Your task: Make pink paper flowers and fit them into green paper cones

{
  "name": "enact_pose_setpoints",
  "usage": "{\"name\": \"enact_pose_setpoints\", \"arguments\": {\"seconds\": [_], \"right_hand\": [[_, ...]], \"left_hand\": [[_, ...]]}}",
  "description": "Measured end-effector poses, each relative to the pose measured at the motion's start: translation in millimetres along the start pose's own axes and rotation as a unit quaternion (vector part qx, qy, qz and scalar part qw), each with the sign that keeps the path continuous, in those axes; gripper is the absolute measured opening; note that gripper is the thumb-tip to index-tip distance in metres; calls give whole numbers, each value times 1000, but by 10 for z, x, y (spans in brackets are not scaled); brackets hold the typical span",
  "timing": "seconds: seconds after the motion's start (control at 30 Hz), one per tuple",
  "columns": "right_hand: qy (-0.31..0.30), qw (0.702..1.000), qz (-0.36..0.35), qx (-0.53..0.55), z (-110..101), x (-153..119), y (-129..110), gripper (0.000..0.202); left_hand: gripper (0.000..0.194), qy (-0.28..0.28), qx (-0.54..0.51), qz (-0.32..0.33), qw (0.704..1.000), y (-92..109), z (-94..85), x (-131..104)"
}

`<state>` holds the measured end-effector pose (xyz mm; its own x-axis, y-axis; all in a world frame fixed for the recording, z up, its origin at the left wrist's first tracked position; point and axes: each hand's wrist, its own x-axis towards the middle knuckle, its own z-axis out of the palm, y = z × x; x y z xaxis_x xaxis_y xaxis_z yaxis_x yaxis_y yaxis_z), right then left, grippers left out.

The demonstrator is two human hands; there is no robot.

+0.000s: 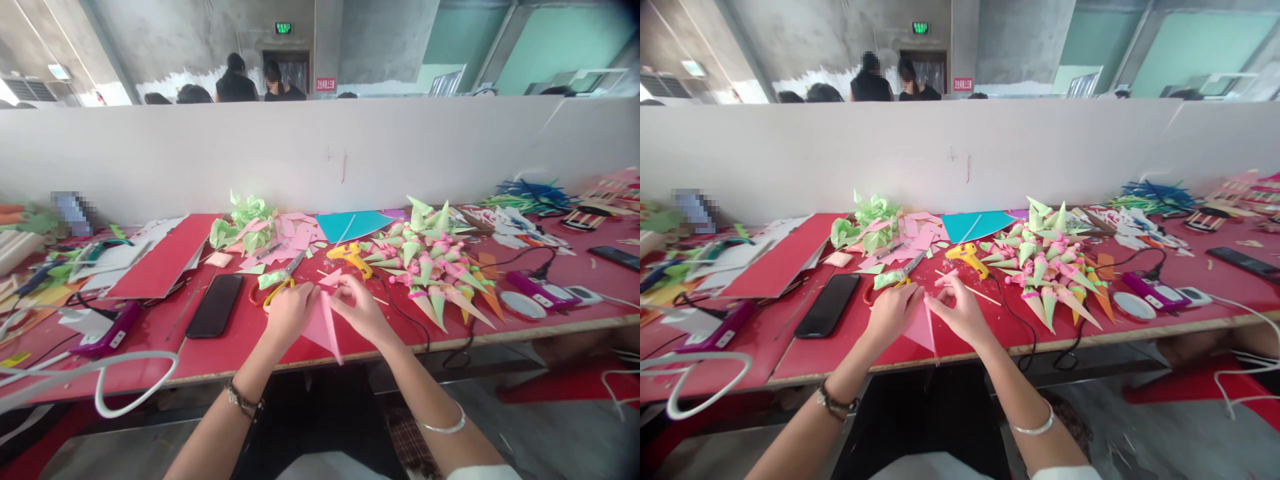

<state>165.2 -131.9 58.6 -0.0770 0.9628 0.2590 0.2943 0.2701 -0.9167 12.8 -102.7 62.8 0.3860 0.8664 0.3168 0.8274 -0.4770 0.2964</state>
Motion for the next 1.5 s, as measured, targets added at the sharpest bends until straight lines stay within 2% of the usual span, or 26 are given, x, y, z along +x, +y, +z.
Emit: {"name": "enact_pose_setpoints", "arguments": {"seconds": [0.1,0.2,0.43,0.63,0.8,1.03,1.2,1.27,1.33,1.37,1.43,1.47,1.5], "right_hand": [[-5,999,-8,-48,38,-28,-90,22],[19,996,-18,-87,57,-35,-100,24],[55,998,4,0,99,-6,-20,37],[91,996,-4,16,179,-41,-41,37],[89,996,-3,4,180,-43,-28,38],[102,995,15,10,148,-60,-3,36],[37,999,-6,-6,87,-86,-20,27],[49,998,-3,-28,53,-87,-9,28],[85,996,4,-34,24,-80,3,30],[100,994,8,-30,16,-75,6,31],[119,993,5,-23,18,-64,1,32],[122,992,0,-21,27,-59,-5,34],[122,992,-5,-22,40,-56,-10,35]], "left_hand": [[32,5,30,16,999,24,-33,22],[32,16,-7,24,1000,29,-48,27],[36,57,-197,18,979,10,-17,47],[36,71,-247,3,966,24,-4,66],[36,60,-257,-8,965,5,-16,63],[36,77,-242,-19,967,9,25,55],[37,91,-195,-41,976,-42,-25,41],[35,79,-183,-45,979,-103,-89,13],[26,96,-180,-43,978,-166,-140,-33],[24,132,-185,-52,972,-190,-145,-61],[43,227,-239,-104,938,-213,-103,-119],[54,242,-300,-134,913,-211,-59,-146],[57,231,-375,-163,883,-204,-4,-170]]}}
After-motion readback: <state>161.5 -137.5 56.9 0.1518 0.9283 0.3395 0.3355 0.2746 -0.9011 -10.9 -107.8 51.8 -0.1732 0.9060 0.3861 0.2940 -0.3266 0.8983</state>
